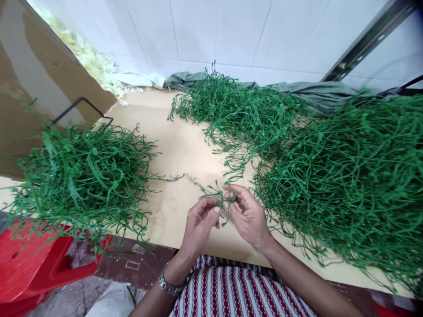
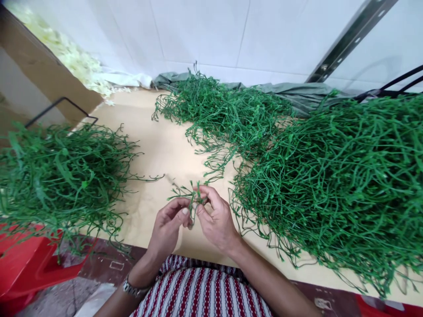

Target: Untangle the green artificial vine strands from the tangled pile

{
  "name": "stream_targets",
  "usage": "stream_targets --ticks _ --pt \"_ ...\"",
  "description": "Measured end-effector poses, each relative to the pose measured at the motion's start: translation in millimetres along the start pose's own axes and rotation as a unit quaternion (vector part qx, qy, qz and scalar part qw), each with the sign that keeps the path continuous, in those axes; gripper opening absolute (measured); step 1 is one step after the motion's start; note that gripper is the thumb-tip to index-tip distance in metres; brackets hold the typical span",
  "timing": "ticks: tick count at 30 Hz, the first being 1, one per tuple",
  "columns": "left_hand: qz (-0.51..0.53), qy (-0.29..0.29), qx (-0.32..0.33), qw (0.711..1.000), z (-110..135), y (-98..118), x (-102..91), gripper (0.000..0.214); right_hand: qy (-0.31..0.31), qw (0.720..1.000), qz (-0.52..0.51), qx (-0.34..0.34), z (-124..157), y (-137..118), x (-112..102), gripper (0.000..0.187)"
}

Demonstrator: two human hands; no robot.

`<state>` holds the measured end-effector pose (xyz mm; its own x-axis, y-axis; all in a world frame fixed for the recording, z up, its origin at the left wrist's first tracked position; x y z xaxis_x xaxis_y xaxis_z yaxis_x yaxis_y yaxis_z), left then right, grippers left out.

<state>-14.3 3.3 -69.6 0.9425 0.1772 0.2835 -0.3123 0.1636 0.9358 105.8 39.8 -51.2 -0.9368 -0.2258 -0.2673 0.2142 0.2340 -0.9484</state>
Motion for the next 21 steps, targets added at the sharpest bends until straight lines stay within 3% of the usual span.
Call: stream_targets --ticks 5,10,15,21 --pt "0.109 0.002 -0.051 0.993 -5.6 -4.0 3.2 0.021 -0.037 0.999 -0.014 0.001 1.0 -7.0 4.0 0.016" --pt "0.164 0.074 -0.027 0.983 -4.7 0.8 4.1 0.015 -0.032 0.999 -0.012 -0.024 3.3 -7.4 7.2 0.021" --pt "0.252 0.12 -0.049 0.959 -2.4 -4.1 8.1 0.02 -0.008 0.999 -0.032 0.009 4.1 3.2 9.6 0.018" --pt "0.294 0.09 -0.105 0.946 -3.4 -6.4 14.0 0.02 -0.005 0.998 -0.069 0.009 4.6 6.8 11.5 0.013"
Point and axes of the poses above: each hand's wrist, its own z-axis away from the middle knuckle, its own x-axis out of the palm, y = z × x, the point moved 4 cm from there along -z, towards the middle knuckle
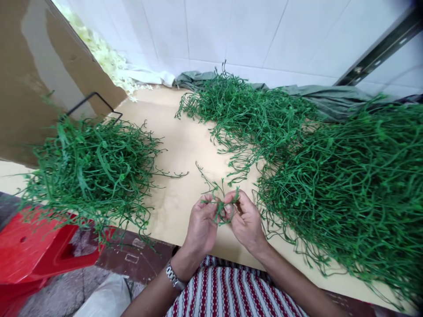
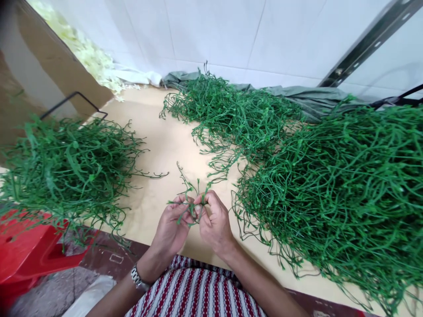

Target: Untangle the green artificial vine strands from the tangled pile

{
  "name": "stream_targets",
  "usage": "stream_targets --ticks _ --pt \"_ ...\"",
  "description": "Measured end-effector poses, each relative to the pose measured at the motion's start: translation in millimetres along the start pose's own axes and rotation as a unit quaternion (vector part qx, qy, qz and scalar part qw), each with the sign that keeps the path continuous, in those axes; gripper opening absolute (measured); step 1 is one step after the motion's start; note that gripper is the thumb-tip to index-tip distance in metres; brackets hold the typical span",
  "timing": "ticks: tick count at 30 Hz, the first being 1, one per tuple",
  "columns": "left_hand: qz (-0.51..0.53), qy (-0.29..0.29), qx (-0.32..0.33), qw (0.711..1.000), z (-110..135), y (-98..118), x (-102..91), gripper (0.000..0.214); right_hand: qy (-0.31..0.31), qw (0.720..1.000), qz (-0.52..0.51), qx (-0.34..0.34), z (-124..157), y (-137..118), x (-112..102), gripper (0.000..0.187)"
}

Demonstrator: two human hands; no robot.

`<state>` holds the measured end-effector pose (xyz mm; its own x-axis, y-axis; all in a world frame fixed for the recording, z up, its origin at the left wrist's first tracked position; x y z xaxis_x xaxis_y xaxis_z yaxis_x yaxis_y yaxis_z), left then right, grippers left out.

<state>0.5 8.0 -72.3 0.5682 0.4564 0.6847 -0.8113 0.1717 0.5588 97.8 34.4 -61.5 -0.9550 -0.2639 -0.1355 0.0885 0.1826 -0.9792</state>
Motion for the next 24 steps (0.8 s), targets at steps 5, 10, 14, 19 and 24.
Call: stream_targets --ticks 5,10,14,19,24 --pt "-0.012 -0.011 -0.028 0.999 -1.4 0.9 2.9 0.018 -0.043 0.992 0.084 -0.081 -1.3 -11.3 -0.3 0.025" --pt "-0.055 -0.005 -0.037 0.998 -3.2 3.5 -1.5 0.015 -0.106 0.974 0.127 -0.157 -4.0 -18.6 2.6 0.029" --pt "-0.05 0.015 -0.001 0.999 -3.5 7.4 -4.6 0.015 -0.124 0.955 0.161 -0.215 -2.7 -18.8 6.1 0.028" --pt "-0.016 0.017 0.012 1.0 -2.7 6.3 -6.2 0.019 -0.06 0.959 0.153 -0.23 -0.9 -19.3 6.0 0.022" --pt "0.046 -0.004 0.002 0.999 -3.9 5.4 -5.1 0.018 -0.043 0.986 0.048 -0.156 -2.9 -15.8 5.0 0.017"
Point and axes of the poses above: each hand's wrist, its own z-axis away from the middle knuckle, its own x-axis out of the palm, y = z × x, the point moved 4 cm from there along -z, towards the middle knuckle
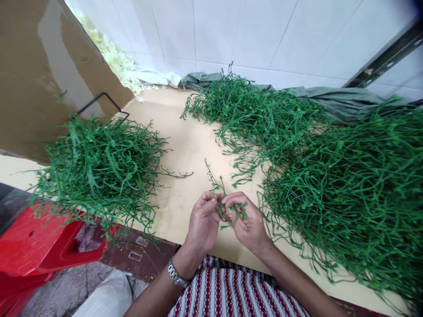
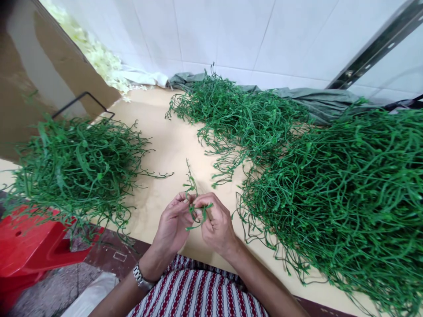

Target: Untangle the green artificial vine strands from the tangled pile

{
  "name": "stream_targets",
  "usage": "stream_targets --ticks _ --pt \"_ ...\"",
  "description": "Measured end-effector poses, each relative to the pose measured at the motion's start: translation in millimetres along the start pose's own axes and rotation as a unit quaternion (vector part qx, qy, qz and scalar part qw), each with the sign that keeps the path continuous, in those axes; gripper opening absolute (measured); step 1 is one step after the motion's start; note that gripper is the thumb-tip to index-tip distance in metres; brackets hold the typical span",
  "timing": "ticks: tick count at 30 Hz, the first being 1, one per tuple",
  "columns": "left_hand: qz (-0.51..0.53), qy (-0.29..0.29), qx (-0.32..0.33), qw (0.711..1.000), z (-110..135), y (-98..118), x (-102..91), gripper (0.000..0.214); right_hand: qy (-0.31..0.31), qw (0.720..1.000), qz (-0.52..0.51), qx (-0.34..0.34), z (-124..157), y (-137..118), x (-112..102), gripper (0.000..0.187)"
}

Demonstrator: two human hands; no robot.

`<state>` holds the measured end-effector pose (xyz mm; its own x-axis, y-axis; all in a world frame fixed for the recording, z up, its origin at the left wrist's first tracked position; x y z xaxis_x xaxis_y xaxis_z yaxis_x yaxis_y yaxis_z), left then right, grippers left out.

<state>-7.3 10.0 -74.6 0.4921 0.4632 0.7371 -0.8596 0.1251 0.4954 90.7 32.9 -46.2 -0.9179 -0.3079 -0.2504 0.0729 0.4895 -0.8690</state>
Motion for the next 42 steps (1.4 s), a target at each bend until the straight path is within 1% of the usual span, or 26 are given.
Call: stream_targets --ticks 3,6,9,11,13,15,19,22,26,29,33,37,40,42 --pt "-0.01 0.013 -0.009 1.0 -1.2 0.3 -0.5 0.017 -0.017 0.995 -0.084 0.058 1.1 5.5 2.6 0.012" --pt "-0.027 0.038 -0.001 0.999 -1.7 1.9 -2.4 0.019 -0.023 0.984 -0.14 0.104 3.6 12.6 4.4 0.007" --pt "-0.023 0.036 -0.019 0.999 -1.8 1.3 -3.2 0.018 -0.052 0.976 -0.156 0.145 5.8 20.6 5.8 0.003" --pt "-0.018 0.031 -0.035 0.999 -2.3 0.2 -4.1 0.016 -0.075 0.974 -0.14 0.162 6.5 24.1 6.1 0.003" --pt "-0.015 0.036 -0.032 0.999 -3.1 0.4 -5.8 0.018 -0.072 0.978 -0.118 0.158 5.9 24.2 5.1 0.004" --pt "-0.012 0.039 -0.015 0.999 -4.1 2.0 -6.8 0.02 -0.051 0.982 -0.107 0.146 4.5 21.6 4.1 0.005" --pt "-0.017 0.026 0.02 0.999 -4.9 6.8 -5.2 0.02 -0.012 0.983 -0.118 0.141 2.2 15.2 3.9 0.008" --pt "-0.026 0.023 0.044 0.998 -5.2 9.8 -4.9 0.02 0.012 0.988 -0.111 0.111 0.8 10.3 1.7 0.007" --pt "-0.015 0.044 0.086 0.995 -5.5 13.8 -7.3 0.018 0.029 0.993 -0.091 0.074 0.7 6.5 -0.8 0.006" --pt "-0.012 0.037 0.092 0.995 -5.9 15.2 -6.4 0.016 0.04 0.994 -0.088 0.057 1.0 4.9 -1.6 0.007" --pt "-0.004 0.014 0.092 0.996 -7.5 15.5 -4.5 0.013 0.065 0.993 -0.081 0.058 1.6 5.8 -2.8 0.008" --pt "-0.012 0.013 0.1 0.995 -9.8 15.7 -4.2 0.012 0.063 0.994 -0.066 0.058 3.4 7.8 -2.8 0.009" --pt "-0.06 0.023 0.132 0.989 -9.3 18.6 -2.4 0.012 0.052 0.995 -0.054 0.063 1.9 6.9 -3.0 0.01" --pt "-0.094 0.021 0.139 0.986 -8.7 19.5 -0.1 0.012 0.035 0.996 -0.057 0.064 -1.9 4.8 -2.8 0.01"
Point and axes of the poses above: each hand's wrist, its own z-axis away from the middle knuckle, its own x-axis out of the palm, y = z × x, the point moved 4 cm from there along -z, towards the middle knuckle
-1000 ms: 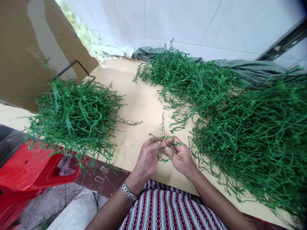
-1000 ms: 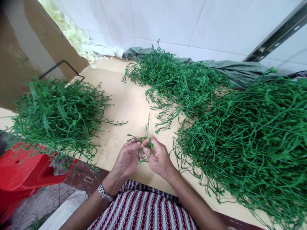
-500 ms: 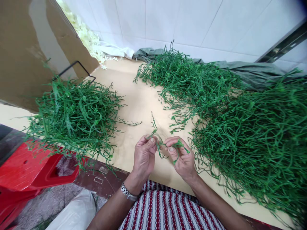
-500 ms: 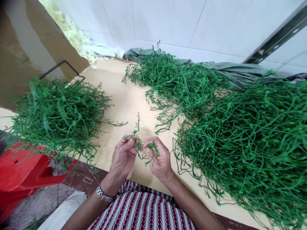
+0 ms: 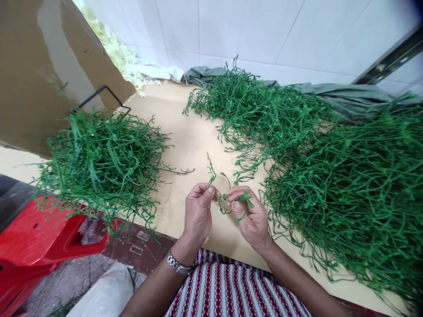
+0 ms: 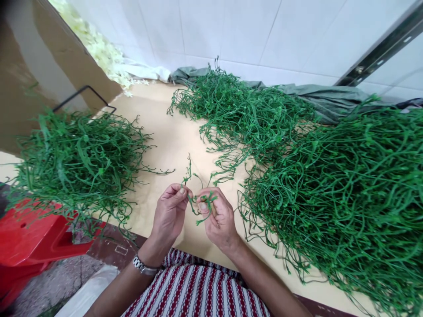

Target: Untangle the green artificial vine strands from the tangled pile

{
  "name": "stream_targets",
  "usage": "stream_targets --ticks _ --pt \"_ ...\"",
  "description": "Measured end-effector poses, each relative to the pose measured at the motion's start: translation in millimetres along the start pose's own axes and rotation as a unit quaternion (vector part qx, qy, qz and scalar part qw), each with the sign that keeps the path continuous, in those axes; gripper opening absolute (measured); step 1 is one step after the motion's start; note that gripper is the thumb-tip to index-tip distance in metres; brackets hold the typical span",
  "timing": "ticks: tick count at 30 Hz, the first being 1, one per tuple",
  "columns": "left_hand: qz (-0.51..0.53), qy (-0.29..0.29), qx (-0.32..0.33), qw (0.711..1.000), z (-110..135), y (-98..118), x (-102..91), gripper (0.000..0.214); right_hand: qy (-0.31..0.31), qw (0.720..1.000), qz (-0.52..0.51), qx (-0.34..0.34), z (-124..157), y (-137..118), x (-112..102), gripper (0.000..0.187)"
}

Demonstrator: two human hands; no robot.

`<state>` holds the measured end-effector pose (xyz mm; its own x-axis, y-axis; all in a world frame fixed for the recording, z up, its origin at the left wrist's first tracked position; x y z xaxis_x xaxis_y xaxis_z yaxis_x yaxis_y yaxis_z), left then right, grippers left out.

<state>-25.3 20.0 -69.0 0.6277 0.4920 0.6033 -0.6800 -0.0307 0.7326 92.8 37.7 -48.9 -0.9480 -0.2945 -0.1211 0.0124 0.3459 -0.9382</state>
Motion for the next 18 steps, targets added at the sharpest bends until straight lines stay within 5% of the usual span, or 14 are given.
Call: stream_targets --ticks 13,18 --pt "0.007 0.025 -0.063 0.998 -4.5 -6.9 -1.4 0.021 -0.06 0.977 -0.146 0.145 6.2 25.4 11.7 0.014" --pt "0.012 -0.004 -0.082 0.997 -5.2 -12.5 2.0 0.021 -0.02 0.946 -0.265 0.185 5.1 27.1 16.8 0.024"
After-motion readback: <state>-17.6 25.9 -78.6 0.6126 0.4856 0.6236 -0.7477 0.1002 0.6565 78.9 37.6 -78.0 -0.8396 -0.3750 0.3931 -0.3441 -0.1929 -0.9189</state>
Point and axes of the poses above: each hand's wrist, its own z-axis away from the middle knuckle, its own x-axis out of the palm, y = z × x, the point moved 4 cm from there along -z, towards the middle knuckle
